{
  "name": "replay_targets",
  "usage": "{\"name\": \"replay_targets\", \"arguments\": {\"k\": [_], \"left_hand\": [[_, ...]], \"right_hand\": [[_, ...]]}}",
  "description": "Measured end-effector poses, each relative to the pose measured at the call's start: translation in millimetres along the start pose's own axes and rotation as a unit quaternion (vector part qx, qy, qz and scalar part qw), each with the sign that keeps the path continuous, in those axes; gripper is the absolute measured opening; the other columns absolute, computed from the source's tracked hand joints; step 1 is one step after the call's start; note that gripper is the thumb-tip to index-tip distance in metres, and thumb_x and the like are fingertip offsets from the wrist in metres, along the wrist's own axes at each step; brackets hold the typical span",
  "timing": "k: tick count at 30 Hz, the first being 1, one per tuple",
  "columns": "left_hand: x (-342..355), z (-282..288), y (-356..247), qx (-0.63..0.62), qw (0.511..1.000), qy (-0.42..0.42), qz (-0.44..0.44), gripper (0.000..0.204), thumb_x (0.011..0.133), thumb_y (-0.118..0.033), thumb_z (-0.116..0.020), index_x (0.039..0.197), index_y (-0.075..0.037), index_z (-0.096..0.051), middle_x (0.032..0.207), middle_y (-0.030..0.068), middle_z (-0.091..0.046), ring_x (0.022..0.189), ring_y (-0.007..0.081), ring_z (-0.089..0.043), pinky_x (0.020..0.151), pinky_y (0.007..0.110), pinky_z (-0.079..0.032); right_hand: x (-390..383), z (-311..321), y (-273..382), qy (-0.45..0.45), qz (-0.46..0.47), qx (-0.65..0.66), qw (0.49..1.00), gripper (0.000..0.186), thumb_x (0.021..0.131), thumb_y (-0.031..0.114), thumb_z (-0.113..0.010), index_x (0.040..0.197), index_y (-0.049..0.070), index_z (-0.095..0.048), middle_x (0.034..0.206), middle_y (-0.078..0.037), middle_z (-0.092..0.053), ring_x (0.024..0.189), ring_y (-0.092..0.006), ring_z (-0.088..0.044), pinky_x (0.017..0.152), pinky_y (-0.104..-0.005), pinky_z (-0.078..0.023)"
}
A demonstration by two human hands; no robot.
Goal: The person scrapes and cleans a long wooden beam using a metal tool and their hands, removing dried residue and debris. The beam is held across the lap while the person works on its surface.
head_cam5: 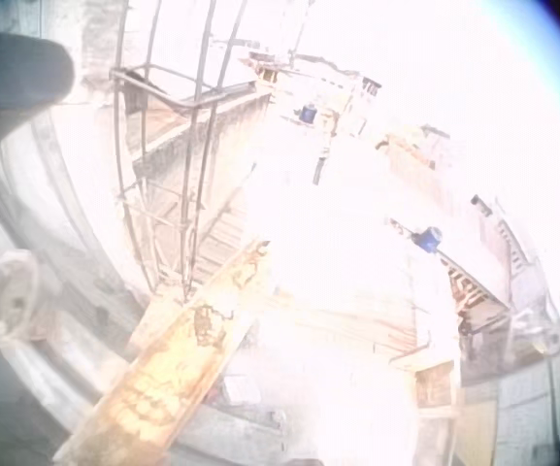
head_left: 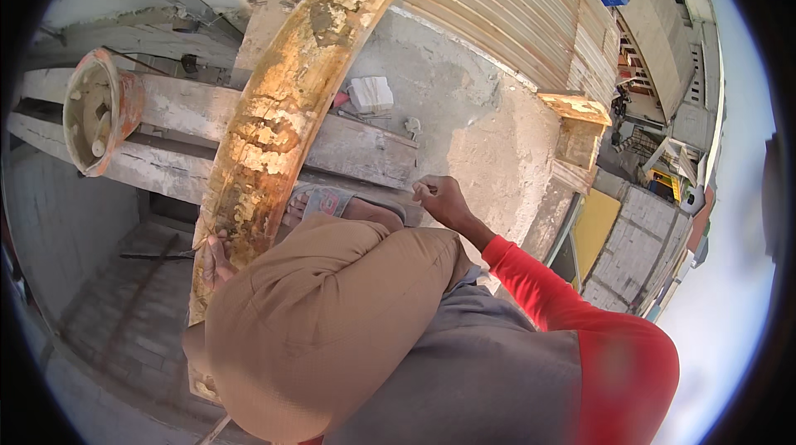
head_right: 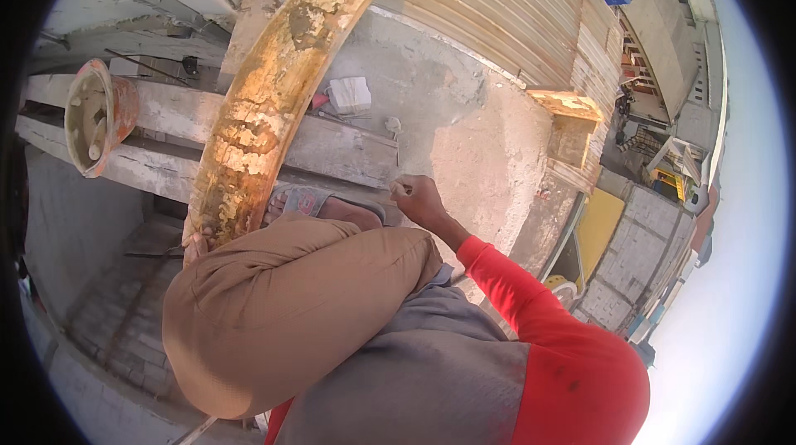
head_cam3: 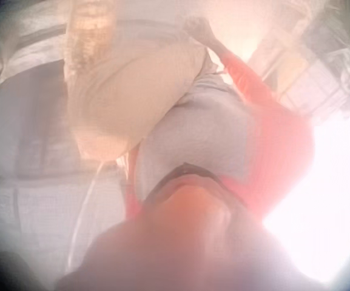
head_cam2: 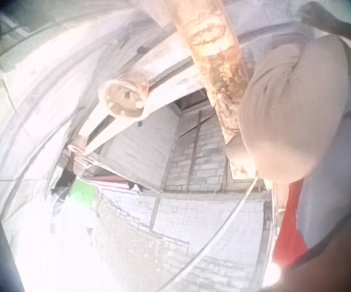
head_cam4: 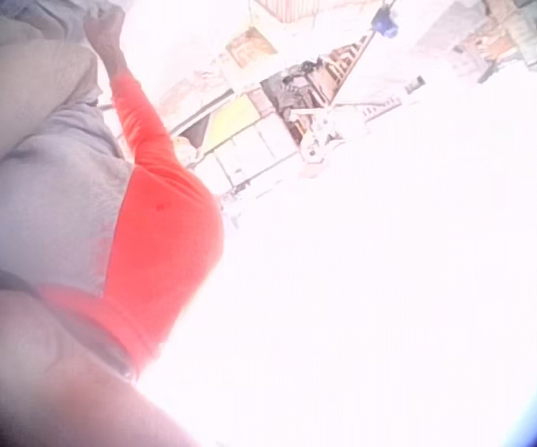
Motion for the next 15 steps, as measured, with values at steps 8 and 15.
{"name": "replay_targets", "arguments": {"k": [8,15], "left_hand": [[-27,2,2,-0.085,0.994,-0.041,-0.048,0.036,0.107,-0.031,-0.078,0.12,0.002,-0.082,0.103,0.0065,-0.081,0.093,0.0105,-0.067,0.09,0.029,-0.054],[-22,6,-4,-0.12,0.991,-0.045,-0.024,0.029,0.108,-0.025,-0.075,0.12,0.002,-0.081,0.109,0.0078,-0.081,0.101,0.0125,-0.072,0.093,0.029,-0.058]], "right_hand": [[44,-181,313,0.249,0.409,-0.053,0.877,0.029,0.11,0.022,-0.067,0.12,-0.003,-0.078,0.099,-0.01,-0.077,0.083,-0.0149,-0.067,0.075,-0.0318,-0.055],[22,-372,387,0.488,0.457,-0.257,0.698,0.034,0.1,0.026,-0.075,0.109,-0.006,-0.08,0.088,-0.017,-0.074,0.077,-0.0227,-0.066,0.075,-0.0403,-0.054]]}}
Point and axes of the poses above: each hand's wrist, its own x-axis towards the middle knuckle, its own z-axis out of the back of the hand, y = z × x, the point moved 9 cm from there along x, towards the middle knuckle
